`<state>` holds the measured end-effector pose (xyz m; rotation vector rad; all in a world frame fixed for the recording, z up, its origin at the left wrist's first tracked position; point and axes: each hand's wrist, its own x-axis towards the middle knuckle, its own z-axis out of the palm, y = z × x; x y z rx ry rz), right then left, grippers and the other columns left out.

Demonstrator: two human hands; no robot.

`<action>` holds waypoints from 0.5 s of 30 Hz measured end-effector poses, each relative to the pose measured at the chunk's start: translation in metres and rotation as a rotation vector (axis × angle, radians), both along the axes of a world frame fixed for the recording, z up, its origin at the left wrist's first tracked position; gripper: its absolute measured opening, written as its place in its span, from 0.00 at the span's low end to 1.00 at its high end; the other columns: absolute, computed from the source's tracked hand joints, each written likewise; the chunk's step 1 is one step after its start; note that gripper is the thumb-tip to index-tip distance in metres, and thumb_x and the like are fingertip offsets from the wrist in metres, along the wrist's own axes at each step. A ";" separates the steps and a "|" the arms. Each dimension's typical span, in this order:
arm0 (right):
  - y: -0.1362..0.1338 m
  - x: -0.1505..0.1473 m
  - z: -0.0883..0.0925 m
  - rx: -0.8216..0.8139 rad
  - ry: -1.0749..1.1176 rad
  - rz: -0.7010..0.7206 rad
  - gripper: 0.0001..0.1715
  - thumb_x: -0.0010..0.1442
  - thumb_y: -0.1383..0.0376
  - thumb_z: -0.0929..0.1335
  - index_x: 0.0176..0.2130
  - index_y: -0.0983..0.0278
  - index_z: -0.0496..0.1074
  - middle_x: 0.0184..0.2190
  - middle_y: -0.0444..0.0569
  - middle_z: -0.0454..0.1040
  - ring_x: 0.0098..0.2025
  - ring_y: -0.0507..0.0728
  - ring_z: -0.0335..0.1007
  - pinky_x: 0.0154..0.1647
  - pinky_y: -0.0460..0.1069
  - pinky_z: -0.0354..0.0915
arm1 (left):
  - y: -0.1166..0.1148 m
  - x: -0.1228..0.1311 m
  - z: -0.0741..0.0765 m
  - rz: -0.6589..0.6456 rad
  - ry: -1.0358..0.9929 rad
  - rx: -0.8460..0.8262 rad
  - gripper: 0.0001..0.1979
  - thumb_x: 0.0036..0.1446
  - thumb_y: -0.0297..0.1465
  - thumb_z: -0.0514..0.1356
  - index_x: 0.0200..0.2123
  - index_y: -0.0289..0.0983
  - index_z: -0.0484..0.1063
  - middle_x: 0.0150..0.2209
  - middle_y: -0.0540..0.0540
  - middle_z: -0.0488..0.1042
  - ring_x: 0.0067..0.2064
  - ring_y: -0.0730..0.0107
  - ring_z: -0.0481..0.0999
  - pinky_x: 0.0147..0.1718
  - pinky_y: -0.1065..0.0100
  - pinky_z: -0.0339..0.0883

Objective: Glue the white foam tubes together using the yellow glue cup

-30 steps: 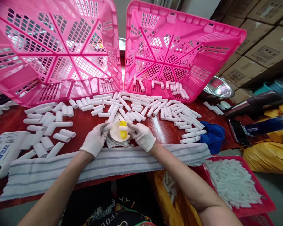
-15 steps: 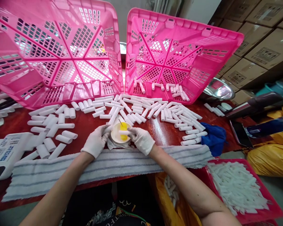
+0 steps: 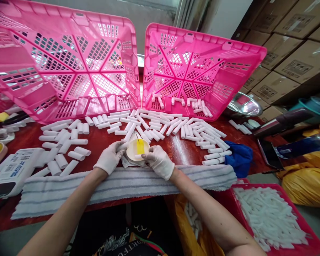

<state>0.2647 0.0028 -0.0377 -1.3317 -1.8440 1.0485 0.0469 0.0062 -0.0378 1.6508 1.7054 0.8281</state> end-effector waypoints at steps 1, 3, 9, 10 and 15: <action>-0.003 -0.001 0.003 0.000 0.004 -0.009 0.17 0.51 0.54 0.68 0.29 0.65 0.74 0.24 0.46 0.68 0.24 0.50 0.63 0.25 0.46 0.61 | -0.001 0.000 0.000 0.016 -0.057 0.008 0.19 0.54 0.35 0.55 0.50 0.36 0.66 0.48 0.44 0.72 0.48 0.66 0.72 0.50 0.64 0.63; -0.011 0.001 0.009 0.051 0.052 -0.047 0.16 0.48 0.54 0.70 0.29 0.64 0.74 0.27 0.47 0.69 0.27 0.51 0.66 0.28 0.46 0.62 | -0.006 0.000 0.000 0.060 -0.152 0.053 0.20 0.53 0.34 0.56 0.49 0.36 0.67 0.47 0.44 0.72 0.47 0.67 0.72 0.51 0.65 0.63; -0.026 0.009 0.024 -0.161 0.454 -0.203 0.21 0.54 0.52 0.66 0.40 0.65 0.70 0.21 0.43 0.68 0.19 0.47 0.60 0.19 0.44 0.57 | -0.042 0.020 0.014 -0.006 -0.412 0.004 0.20 0.49 0.38 0.61 0.44 0.35 0.70 0.43 0.45 0.75 0.44 0.67 0.74 0.47 0.68 0.66; -0.026 0.009 0.027 -0.197 0.454 -0.196 0.22 0.54 0.51 0.66 0.40 0.66 0.70 0.18 0.41 0.65 0.16 0.47 0.57 0.16 0.43 0.54 | -0.048 0.024 0.018 -0.038 -0.416 -0.022 0.20 0.49 0.39 0.61 0.43 0.35 0.70 0.42 0.45 0.75 0.43 0.67 0.74 0.46 0.68 0.67; -0.028 0.009 0.040 -0.154 0.170 -0.199 0.23 0.56 0.49 0.63 0.34 0.66 0.71 0.17 0.42 0.66 0.17 0.48 0.60 0.18 0.44 0.55 | -0.063 0.032 0.039 -0.183 -0.215 -0.004 0.19 0.52 0.41 0.57 0.44 0.36 0.70 0.40 0.45 0.76 0.41 0.67 0.74 0.42 0.68 0.66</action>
